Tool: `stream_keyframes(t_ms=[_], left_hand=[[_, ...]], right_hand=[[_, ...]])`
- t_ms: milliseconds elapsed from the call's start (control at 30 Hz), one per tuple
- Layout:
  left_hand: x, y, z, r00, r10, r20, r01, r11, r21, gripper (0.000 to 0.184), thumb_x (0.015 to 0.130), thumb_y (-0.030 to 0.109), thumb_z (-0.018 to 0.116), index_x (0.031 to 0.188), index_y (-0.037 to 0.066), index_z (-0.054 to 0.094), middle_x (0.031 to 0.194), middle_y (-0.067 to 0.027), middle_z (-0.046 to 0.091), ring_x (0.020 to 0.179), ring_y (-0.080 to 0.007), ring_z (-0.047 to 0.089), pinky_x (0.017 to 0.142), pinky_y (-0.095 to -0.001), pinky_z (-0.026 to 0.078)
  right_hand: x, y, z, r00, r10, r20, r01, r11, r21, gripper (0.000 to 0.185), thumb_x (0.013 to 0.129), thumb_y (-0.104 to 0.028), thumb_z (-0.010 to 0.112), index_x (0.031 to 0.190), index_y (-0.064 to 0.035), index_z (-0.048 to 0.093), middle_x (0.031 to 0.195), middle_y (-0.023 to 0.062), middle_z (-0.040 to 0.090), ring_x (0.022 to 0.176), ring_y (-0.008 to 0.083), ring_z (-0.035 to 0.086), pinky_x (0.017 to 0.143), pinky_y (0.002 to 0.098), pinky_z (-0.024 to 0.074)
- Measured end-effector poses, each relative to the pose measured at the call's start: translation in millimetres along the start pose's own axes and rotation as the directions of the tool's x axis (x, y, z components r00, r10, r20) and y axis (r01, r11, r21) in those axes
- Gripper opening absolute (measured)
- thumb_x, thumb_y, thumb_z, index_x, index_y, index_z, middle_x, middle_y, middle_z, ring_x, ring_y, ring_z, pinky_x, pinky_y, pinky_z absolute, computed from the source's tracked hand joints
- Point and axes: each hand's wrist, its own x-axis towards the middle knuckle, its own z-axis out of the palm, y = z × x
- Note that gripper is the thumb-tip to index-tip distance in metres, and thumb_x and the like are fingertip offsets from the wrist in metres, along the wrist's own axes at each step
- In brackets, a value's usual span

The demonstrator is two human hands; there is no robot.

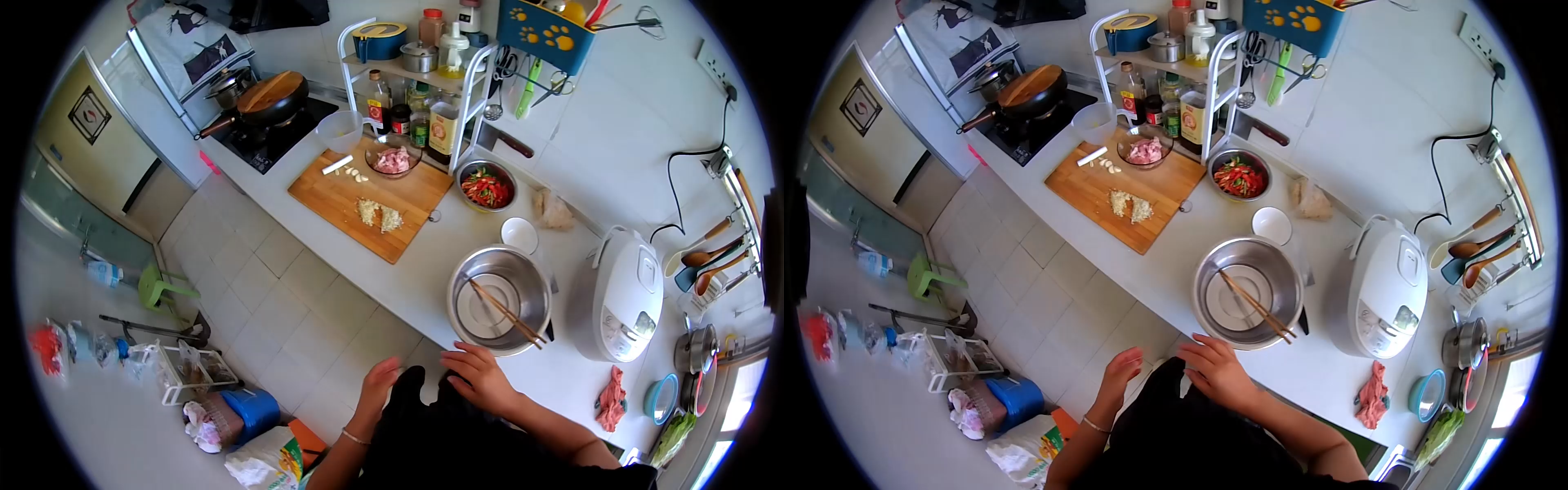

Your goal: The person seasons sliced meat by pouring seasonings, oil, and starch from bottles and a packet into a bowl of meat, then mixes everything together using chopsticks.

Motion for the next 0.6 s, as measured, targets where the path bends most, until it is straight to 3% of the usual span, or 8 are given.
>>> stream_keyframes(t_ms=[67, 100, 167, 300, 433, 500, 567, 600], left_hand=[[-5, -8, 12, 0.991, -0.041, -0.125, 0.029, 0.995, -0.094, 0.034, 0.091, 0.011, 0.055, 0.125, 0.004, 0.054, 0.119, -0.0087, 0.06, 0.108, -0.0182, 0.057, 0.092, -0.0309, 0.046], [-16, 44, -93, 0.979, -0.07, -0.194, 0.078, 0.996, 0.033, 0.034, 0.091, 0.011, 0.055, 0.125, 0.004, 0.054, 0.119, -0.0087, 0.06, 0.108, -0.0182, 0.057, 0.092, -0.0309, 0.046], [16, 50, -99, 0.967, -0.006, -0.255, -0.008, 0.999, -0.051, 0.032, 0.092, 0.01, 0.054, 0.123, 0.004, 0.055, 0.117, -0.0079, 0.061, 0.107, -0.0172, 0.057, 0.091, -0.0306, 0.046], [68, 86, -119, 0.971, 0.068, -0.231, -0.06, 0.997, 0.041, 0.034, 0.091, 0.008, 0.055, 0.125, 0.003, 0.054, 0.121, -0.0093, 0.059, 0.111, -0.0184, 0.056, 0.096, -0.0316, 0.043], [151, 164, -124, 0.976, 0.197, -0.09, -0.178, 0.966, 0.187, 0.035, 0.09, 0.005, 0.055, 0.125, 0.002, 0.054, 0.125, -0.0107, 0.057, 0.117, -0.0204, 0.053, 0.101, -0.0323, 0.04], [194, 202, -127, 0.973, 0.225, 0.046, -0.229, 0.933, 0.276, 0.039, 0.088, 0.006, 0.058, 0.127, -0.001, 0.053, 0.128, -0.012, 0.055, 0.122, -0.0218, 0.049, 0.105, -0.0343, 0.035], [236, 241, -120, 0.964, 0.241, 0.109, -0.264, 0.879, 0.398, 0.041, 0.088, 0.007, 0.059, 0.128, 0.001, 0.052, 0.13, -0.0116, 0.054, 0.123, -0.0216, 0.048, 0.106, -0.0349, 0.035], [251, 258, -126, 0.954, 0.246, 0.169, -0.298, 0.81, 0.505, 0.042, 0.088, 0.009, 0.059, 0.129, 0.003, 0.052, 0.133, -0.0112, 0.053, 0.125, -0.0215, 0.047, 0.106, -0.0354, 0.034]], right_hand=[[3, -2, -15, 0.997, -0.067, 0.035, 0.066, 0.998, 0.015, 0.033, 0.081, -0.013, 0.067, 0.113, -0.0087, 0.063, 0.121, 0.0074, 0.061, 0.122, 0.0286, 0.05, 0.098, 0.0419, 0.0421], [68, -47, 50, 0.999, -0.046, -0.025, 0.05, 0.987, 0.153, 0.033, 0.081, -0.013, 0.067, 0.113, -0.0087, 0.063, 0.121, 0.0074, 0.061, 0.122, 0.0286, 0.05, 0.098, 0.0419, 0.0421], [100, -34, 49, 0.997, -0.073, -0.021, 0.076, 0.98, 0.183, 0.03, 0.081, -0.011, 0.066, 0.111, -0.008, 0.064, 0.115, 0.0079, 0.063, 0.118, 0.0273, 0.054, 0.097, 0.0408, 0.0427], [161, -3, 51, 0.996, -0.012, -0.088, 0.026, 0.987, 0.157, 0.028, 0.083, -0.01, 0.065, 0.11, -0.0061, 0.063, 0.109, 0.01, 0.065, 0.11, 0.0302, 0.058, 0.093, 0.0411, 0.0456], [270, 70, 73, 0.839, 0.475, -0.263, -0.339, 0.837, 0.43, 0.03, 0.091, -0.012, 0.057, 0.118, -0.0004, 0.057, 0.103, 0.0156, 0.065, 0.088, 0.0321, 0.065, 0.077, 0.0386, 0.0512], [336, 144, 121, 0.67, 0.671, -0.319, -0.231, 0.596, 0.769, 0.038, 0.095, -0.016, 0.052, 0.129, 0.0004, 0.048, 0.101, 0.0157, 0.065, 0.084, 0.0253, 0.066, 0.075, 0.0359, 0.0512], [394, 208, 130, 0.522, 0.809, -0.269, -0.394, 0.509, 0.766, 0.048, 0.096, -0.021, 0.051, 0.138, -0.0005, 0.037, 0.102, 0.0154, 0.065, 0.083, 0.0193, 0.066, 0.07, 0.0338, 0.0529], [414, 223, 144, 0.512, 0.82, -0.256, -0.391, 0.488, 0.781, 0.048, 0.096, -0.021, 0.051, 0.138, -0.0005, 0.037, 0.102, 0.0154, 0.065, 0.083, 0.0193, 0.066, 0.07, 0.0338, 0.0529]])
